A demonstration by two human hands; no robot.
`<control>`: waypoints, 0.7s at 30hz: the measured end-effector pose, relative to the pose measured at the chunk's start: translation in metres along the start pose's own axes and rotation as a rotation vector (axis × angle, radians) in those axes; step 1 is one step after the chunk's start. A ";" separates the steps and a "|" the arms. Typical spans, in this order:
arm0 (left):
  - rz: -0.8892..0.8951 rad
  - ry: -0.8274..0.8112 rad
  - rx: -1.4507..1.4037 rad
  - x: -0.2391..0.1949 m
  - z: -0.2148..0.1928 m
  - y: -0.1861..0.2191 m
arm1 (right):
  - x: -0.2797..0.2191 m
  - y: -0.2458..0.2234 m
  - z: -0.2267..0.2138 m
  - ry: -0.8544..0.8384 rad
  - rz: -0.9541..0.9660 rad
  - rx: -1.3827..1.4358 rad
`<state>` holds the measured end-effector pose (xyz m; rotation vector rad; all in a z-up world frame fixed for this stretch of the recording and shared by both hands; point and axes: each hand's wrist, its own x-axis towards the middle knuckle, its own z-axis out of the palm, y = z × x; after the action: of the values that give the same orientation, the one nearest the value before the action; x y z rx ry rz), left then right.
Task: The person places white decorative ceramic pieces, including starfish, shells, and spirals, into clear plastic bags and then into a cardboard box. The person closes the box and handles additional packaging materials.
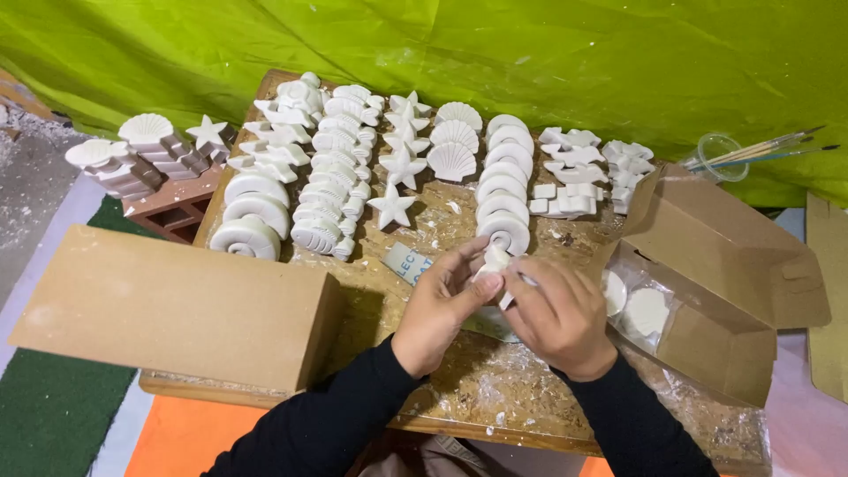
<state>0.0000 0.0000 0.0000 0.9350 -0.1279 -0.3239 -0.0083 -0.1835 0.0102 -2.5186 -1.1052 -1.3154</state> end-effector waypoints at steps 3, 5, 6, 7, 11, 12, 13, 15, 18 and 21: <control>-0.076 0.069 -0.030 -0.004 0.007 0.008 | 0.020 -0.011 -0.010 -0.026 0.003 -0.061; -0.191 0.134 -0.045 -0.008 0.012 0.029 | 0.044 -0.022 -0.033 -0.198 0.058 0.009; -0.291 0.233 -0.050 -0.007 0.017 0.040 | 0.056 -0.025 -0.045 -0.354 0.110 0.117; -0.316 0.177 -0.037 -0.007 0.019 0.038 | 0.057 -0.020 -0.060 -0.357 0.149 0.068; -0.349 0.247 -0.258 -0.006 0.017 0.031 | 0.003 0.029 -0.109 -0.682 0.360 0.038; -0.343 0.328 -0.262 -0.004 0.015 0.031 | -0.024 0.050 -0.121 -0.864 0.497 -0.069; -0.372 0.313 -0.254 -0.005 0.013 0.028 | -0.027 0.070 -0.151 -0.874 0.528 -0.077; -0.267 0.293 -0.193 -0.005 0.008 0.023 | -0.033 0.109 -0.210 -0.445 0.427 -0.739; -0.173 0.201 -0.165 -0.007 -0.021 0.002 | -0.132 0.203 -0.289 -0.106 0.433 -0.600; -0.190 0.263 -0.125 -0.007 -0.038 -0.006 | -0.218 0.260 -0.336 0.304 1.162 -0.313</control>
<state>0.0014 0.0279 -0.0271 0.8590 0.2213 -0.3772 -0.1498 -0.6262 0.1186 -2.2712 0.6270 -1.3843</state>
